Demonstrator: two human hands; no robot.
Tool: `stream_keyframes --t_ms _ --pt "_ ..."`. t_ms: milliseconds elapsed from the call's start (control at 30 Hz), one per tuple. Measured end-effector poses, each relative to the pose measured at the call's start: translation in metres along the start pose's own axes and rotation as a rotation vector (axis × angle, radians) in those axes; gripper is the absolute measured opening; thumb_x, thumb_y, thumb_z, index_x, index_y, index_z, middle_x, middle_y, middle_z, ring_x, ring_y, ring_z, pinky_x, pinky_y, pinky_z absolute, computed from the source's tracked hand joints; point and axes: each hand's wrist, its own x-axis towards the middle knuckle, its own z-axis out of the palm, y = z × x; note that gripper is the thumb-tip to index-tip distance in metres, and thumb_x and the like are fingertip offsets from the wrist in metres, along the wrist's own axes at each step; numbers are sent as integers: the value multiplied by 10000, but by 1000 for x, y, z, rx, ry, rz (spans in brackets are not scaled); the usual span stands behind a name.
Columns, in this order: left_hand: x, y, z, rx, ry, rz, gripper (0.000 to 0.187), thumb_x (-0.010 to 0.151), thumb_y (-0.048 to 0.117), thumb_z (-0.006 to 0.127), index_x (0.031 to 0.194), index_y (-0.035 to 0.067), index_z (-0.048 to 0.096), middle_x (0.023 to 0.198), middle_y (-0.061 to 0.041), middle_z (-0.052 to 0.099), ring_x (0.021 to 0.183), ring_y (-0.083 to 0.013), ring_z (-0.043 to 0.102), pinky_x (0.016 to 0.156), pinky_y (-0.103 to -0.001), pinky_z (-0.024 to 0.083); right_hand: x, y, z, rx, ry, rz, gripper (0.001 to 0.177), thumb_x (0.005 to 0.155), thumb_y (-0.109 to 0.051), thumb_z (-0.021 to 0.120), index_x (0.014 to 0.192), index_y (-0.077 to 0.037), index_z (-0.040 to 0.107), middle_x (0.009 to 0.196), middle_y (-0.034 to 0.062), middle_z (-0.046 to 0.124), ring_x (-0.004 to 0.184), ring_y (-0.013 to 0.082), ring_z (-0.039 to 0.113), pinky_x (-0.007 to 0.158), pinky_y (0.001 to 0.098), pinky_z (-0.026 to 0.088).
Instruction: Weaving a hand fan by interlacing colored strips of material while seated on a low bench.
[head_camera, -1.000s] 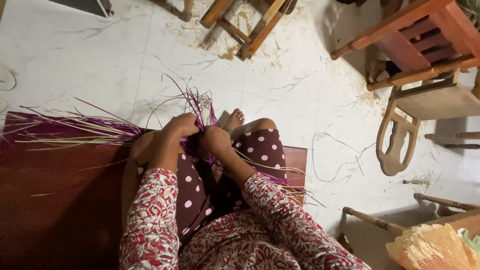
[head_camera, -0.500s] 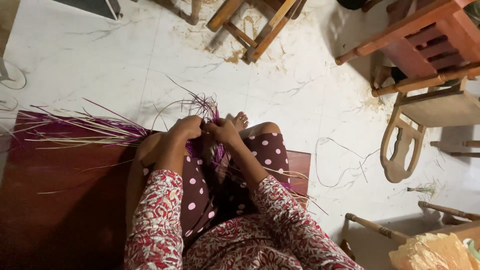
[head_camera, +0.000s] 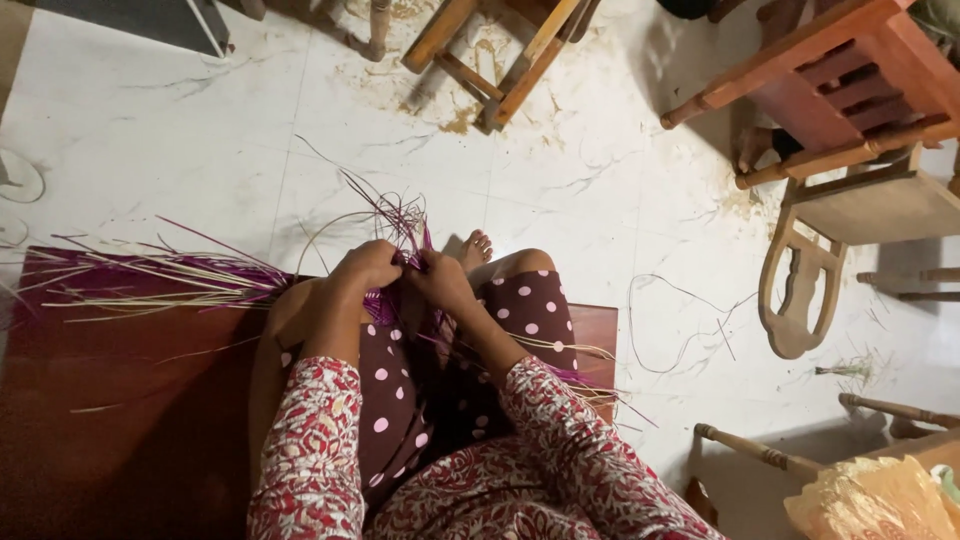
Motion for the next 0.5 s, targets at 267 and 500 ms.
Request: stream_keyframes --t_ms 267,500 --pt "3 -6 6 34 23 2 357 873 249 571 1098 76 786 1105 -181 763 1144 -412 686 1105 -614 424 -32 -28 -14 31 -273 38 480 843 -460 637 983 -8 718 942 274 724 1003 477 689 867 576 533" --pt "32 -13 26 54 11 14 370 885 221 525 1115 87 783 1144 -154 765 1176 -394 674 1138 -612 360 -22 -16 -13 33 -305 73 556 846 -519 621 940 19 720 907 291 715 974 485 690 848 570 535"
